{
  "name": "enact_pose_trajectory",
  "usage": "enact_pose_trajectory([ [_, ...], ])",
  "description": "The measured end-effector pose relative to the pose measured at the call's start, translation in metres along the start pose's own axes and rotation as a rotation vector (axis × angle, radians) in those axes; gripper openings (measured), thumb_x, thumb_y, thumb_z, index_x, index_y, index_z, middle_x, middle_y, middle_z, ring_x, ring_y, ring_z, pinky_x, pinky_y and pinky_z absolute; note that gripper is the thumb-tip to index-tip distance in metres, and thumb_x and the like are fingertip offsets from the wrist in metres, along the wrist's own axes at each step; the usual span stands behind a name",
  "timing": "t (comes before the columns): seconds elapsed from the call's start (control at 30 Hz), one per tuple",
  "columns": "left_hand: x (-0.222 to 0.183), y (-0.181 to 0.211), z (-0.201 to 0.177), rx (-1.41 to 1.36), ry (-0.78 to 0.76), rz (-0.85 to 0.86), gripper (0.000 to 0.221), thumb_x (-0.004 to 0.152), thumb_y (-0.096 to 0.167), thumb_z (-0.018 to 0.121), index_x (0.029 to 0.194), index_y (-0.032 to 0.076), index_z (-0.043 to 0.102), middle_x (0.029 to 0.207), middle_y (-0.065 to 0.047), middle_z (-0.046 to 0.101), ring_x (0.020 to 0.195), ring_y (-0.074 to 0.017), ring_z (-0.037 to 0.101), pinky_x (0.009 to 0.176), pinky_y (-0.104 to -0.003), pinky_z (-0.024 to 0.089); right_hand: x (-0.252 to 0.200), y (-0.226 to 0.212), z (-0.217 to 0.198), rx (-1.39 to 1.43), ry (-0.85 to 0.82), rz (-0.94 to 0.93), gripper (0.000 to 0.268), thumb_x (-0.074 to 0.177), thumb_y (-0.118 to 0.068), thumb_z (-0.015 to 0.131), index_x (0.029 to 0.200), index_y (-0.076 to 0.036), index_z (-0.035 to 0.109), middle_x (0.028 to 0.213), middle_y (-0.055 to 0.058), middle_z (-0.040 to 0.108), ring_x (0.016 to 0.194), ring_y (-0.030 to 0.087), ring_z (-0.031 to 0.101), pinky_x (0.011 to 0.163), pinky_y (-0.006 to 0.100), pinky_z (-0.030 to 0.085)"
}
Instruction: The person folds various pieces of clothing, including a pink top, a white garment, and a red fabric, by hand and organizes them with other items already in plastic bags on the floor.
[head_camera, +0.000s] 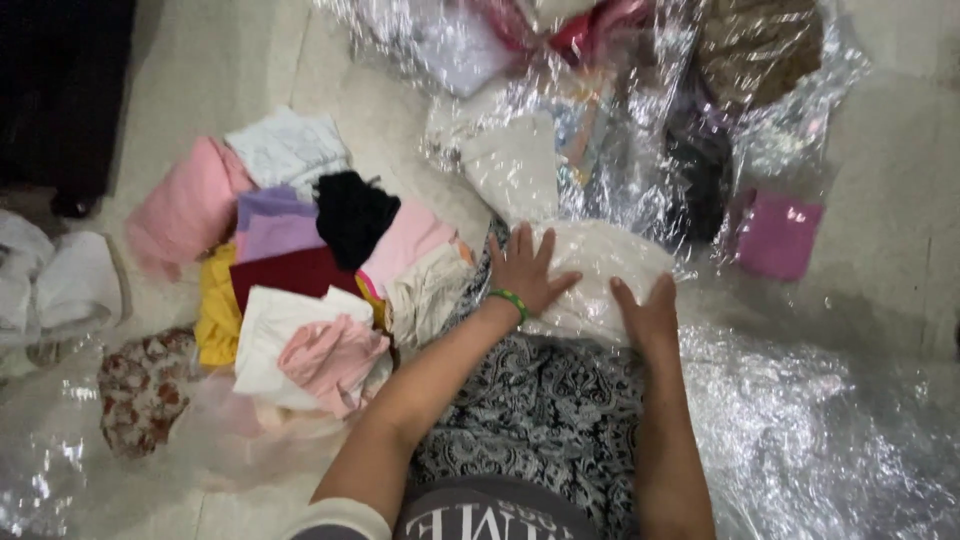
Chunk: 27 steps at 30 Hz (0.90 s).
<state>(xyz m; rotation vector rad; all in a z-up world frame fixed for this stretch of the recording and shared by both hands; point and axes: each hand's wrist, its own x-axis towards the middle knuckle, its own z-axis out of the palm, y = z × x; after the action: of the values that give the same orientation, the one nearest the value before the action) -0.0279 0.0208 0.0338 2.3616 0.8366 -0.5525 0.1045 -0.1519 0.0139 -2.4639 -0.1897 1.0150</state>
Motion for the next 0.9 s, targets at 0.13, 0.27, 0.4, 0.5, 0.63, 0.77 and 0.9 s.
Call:
enact_pose_trajectory([
  [0.13,-0.012,0.010,-0.017,0.059,-0.034,0.001,0.091,0.095,0.076,0.017,0.163,0.016,0.015,0.167,-0.027,0.015,0.157,-0.0391,0.010,0.119,-0.070,-0.006,-0.010,-0.033,0.016,-0.487,0.226,-0.092,0.117,0.087,-0.080,0.050,0.165,-0.004,0.005,0.170,0.027,0.009,0.158,0.041,0.007,0.124,0.065,0.006],
  [0.27,-0.007,0.009,-0.008,0.170,-0.059,-0.029,0.086,0.096,0.071,0.012,0.163,0.019,0.014,0.167,-0.025,0.015,0.156,-0.0383,0.012,0.117,-0.073,-0.005,0.034,-0.025,0.072,-0.479,0.135,-0.648,0.054,0.094,-0.037,0.064,0.141,-0.012,0.055,0.144,0.017,0.055,0.141,0.038,0.045,0.116,0.052,0.030],
  [0.4,-0.004,0.008,-0.003,0.122,-0.008,-0.033,0.090,0.094,0.079,0.015,0.163,0.021,0.018,0.167,-0.023,0.018,0.156,-0.0348,0.014,0.118,-0.071,-0.003,0.074,0.005,0.074,-0.490,0.062,-0.494,0.048,0.108,-0.038,0.047,0.146,-0.010,0.052,0.154,0.017,0.049,0.149,0.033,0.038,0.122,0.048,0.025],
  [0.5,-0.006,0.009,-0.001,0.084,-0.031,-0.032,0.092,0.094,0.079,0.013,0.164,0.019,0.015,0.168,-0.027,0.012,0.157,-0.0385,0.012,0.119,-0.070,-0.002,0.048,0.029,0.033,-0.418,0.227,-0.390,0.065,0.105,-0.053,0.048,0.148,-0.004,0.050,0.153,0.021,0.047,0.147,0.035,0.039,0.116,0.050,0.033],
  [0.63,-0.004,0.011,-0.001,0.120,-0.042,-0.036,0.091,0.095,0.078,0.013,0.164,0.018,0.013,0.167,-0.028,0.010,0.157,-0.0390,0.010,0.119,-0.071,-0.001,0.020,0.013,0.001,-0.289,0.114,-0.079,0.106,0.092,-0.085,0.036,0.163,-0.008,0.019,0.162,0.028,0.026,0.151,0.046,0.025,0.120,0.059,0.027],
  [0.77,-0.013,0.014,-0.006,0.148,-0.043,-0.040,0.091,0.096,0.077,0.010,0.164,0.017,0.011,0.167,-0.029,0.012,0.156,-0.0399,0.011,0.119,-0.071,-0.001,0.054,-0.005,0.007,-0.523,0.269,-0.568,0.072,0.103,-0.053,0.051,0.158,-0.009,0.039,0.164,0.020,0.031,0.154,0.038,0.021,0.124,0.056,0.012],
  [0.9,-0.014,0.006,0.004,-0.017,0.029,-0.018,0.089,0.095,0.076,0.011,0.164,0.019,0.010,0.169,-0.025,0.005,0.157,-0.0364,0.006,0.120,-0.067,-0.004,0.115,0.008,0.009,-0.596,0.117,-0.603,0.067,0.106,-0.066,0.031,0.155,-0.022,0.046,0.151,0.014,0.051,0.146,0.033,0.042,0.122,0.049,0.024],
])
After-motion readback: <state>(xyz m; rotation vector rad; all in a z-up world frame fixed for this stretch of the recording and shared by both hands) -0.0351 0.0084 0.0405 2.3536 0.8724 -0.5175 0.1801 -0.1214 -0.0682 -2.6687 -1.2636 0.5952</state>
